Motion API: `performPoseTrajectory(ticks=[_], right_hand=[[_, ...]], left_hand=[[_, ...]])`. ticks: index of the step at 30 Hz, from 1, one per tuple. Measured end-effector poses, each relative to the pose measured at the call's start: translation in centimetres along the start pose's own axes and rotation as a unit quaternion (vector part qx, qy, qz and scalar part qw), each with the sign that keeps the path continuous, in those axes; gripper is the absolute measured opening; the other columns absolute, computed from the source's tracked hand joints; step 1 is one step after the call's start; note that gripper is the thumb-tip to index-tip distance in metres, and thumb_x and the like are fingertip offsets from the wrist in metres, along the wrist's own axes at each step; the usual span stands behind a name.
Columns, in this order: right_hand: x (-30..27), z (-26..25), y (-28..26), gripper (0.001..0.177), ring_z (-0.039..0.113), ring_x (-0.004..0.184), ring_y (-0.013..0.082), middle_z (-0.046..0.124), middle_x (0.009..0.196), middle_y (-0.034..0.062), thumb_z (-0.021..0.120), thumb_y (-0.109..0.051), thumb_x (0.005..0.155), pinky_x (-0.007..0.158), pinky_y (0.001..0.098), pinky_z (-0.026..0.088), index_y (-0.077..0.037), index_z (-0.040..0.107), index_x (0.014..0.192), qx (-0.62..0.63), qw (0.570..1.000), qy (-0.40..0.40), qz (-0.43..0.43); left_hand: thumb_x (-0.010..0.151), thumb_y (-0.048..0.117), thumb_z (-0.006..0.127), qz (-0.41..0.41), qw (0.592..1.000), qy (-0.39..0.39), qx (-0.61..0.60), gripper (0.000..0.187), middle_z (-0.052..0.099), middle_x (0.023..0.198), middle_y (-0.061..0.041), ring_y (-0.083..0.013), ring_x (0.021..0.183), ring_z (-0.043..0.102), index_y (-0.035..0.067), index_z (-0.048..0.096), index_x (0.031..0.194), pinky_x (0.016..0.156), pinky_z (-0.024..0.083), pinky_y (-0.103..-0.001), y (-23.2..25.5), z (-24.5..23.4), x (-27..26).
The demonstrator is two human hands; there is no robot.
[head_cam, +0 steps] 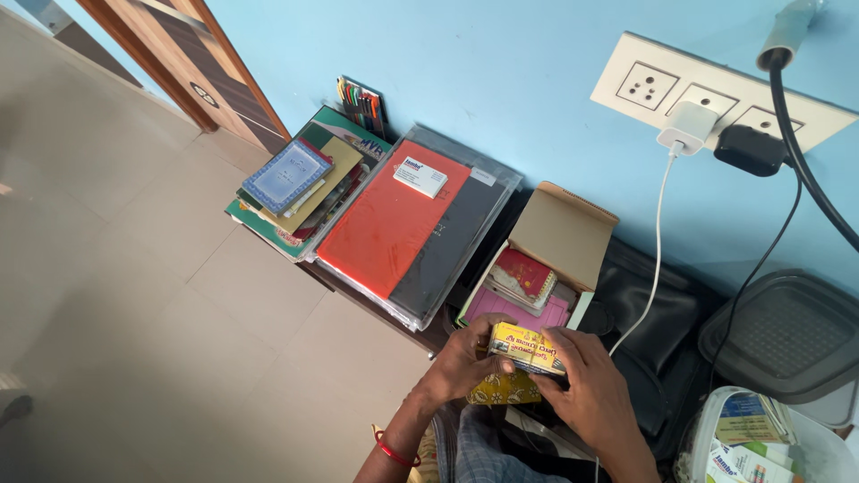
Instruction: The person organizes stationery items on a cluttered desk. They handle notebooks, small packets, and a plastic container, moving items between a cardboard box and the container. The person repeatedly picks up, sorts, and places small packets and notebooks.
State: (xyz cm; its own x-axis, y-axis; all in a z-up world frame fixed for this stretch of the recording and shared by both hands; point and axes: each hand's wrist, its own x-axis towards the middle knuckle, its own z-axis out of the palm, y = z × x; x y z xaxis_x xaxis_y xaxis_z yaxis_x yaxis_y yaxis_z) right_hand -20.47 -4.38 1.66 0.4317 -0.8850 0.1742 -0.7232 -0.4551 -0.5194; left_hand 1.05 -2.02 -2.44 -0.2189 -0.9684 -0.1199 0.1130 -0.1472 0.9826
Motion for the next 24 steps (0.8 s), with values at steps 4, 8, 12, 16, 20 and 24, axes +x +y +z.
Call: performPoseTrajectory(ticks=[4, 8, 12, 16, 20, 24], right_hand=[[0.4, 1.0, -0.2, 0.074, 0.067, 0.113, 0.0315, 0.06, 0.132, 0.011, 0.085, -0.025, 0.072, 0.086, 0.0409, 0.06, -0.015, 0.056, 0.14, 0.042, 0.997, -0.031, 0.062], [0.2, 2.9, -0.3, 0.069, 0.068, 0.115, 0.0318, 0.056, 0.141, 0.0117, 0.079, -0.02, 0.079, 0.083, 0.0391, 0.062, -0.016, 0.054, 0.143, 0.072, 0.994, -0.025, 0.074], [0.1, 3.0, 0.6, 0.082, 0.06, 0.122, 0.0459, 0.051, 0.144, 0.0241, 0.085, -0.024, 0.076, 0.091, 0.0516, 0.057, 0.0, 0.048, 0.144, 0.127, 0.991, 0.026, -0.041], [1.3, 2.7, 2.3, 0.052, 0.07, 0.115, 0.0389, 0.062, 0.138, 0.0184, 0.068, -0.018, 0.093, 0.087, 0.0444, 0.061, -0.006, 0.054, 0.141, 0.069, 0.983, 0.127, 0.111], [4.0, 4.2, 3.3, 0.06, 0.071, 0.098, 0.0422, 0.063, 0.13, 0.0244, 0.077, -0.026, 0.085, 0.078, 0.0465, 0.059, -0.003, 0.052, 0.135, -0.033, 0.972, 0.083, 0.219], [4.4, 5.1, 4.5, 0.053, 0.076, 0.086, 0.0339, 0.069, 0.124, 0.0189, 0.074, -0.014, 0.084, 0.077, 0.0428, 0.059, -0.006, 0.054, 0.133, 0.021, 0.945, 0.084, 0.316]], left_hand=[[0.091, 0.014, 0.074, 0.026, 1.0, -0.008, 0.006, 0.056, 0.071, 0.115, -0.012, -0.0198, 0.108, 0.071, 0.001, 0.052, 0.141, 0.094, 0.064, -0.033, -1.0, -1.3, 0.7], [0.096, 0.015, 0.07, -0.014, 1.0, 0.018, 0.007, 0.046, 0.072, 0.111, -0.013, -0.0185, 0.099, 0.073, 0.001, 0.055, 0.138, 0.083, 0.068, -0.03, -0.9, -1.6, 1.1], [0.094, 0.009, 0.07, -0.047, 0.997, 0.056, 0.021, 0.042, 0.072, 0.11, -0.012, -0.0163, 0.094, 0.074, 0.0, 0.058, 0.133, 0.078, 0.069, -0.032, 0.1, -2.3, 0.9], [0.093, 0.012, 0.065, -0.071, 0.982, 0.161, 0.062, 0.038, 0.076, 0.104, -0.012, -0.0163, 0.081, 0.075, 0.003, 0.059, 0.13, 0.068, 0.068, -0.03, 1.3, -4.2, 1.5], [0.093, 0.013, 0.068, -0.06, 0.973, 0.221, 0.02, 0.035, 0.075, 0.099, -0.018, -0.0176, 0.083, 0.073, -0.001, 0.059, 0.124, 0.069, 0.065, -0.029, 1.3, -5.5, 1.9], [0.09, 0.014, 0.069, -0.172, 0.964, 0.184, 0.09, 0.035, 0.073, 0.099, -0.019, -0.023, 0.079, 0.071, 0.001, 0.059, 0.121, 0.062, 0.063, -0.032, 0.2, -4.5, 3.2]])
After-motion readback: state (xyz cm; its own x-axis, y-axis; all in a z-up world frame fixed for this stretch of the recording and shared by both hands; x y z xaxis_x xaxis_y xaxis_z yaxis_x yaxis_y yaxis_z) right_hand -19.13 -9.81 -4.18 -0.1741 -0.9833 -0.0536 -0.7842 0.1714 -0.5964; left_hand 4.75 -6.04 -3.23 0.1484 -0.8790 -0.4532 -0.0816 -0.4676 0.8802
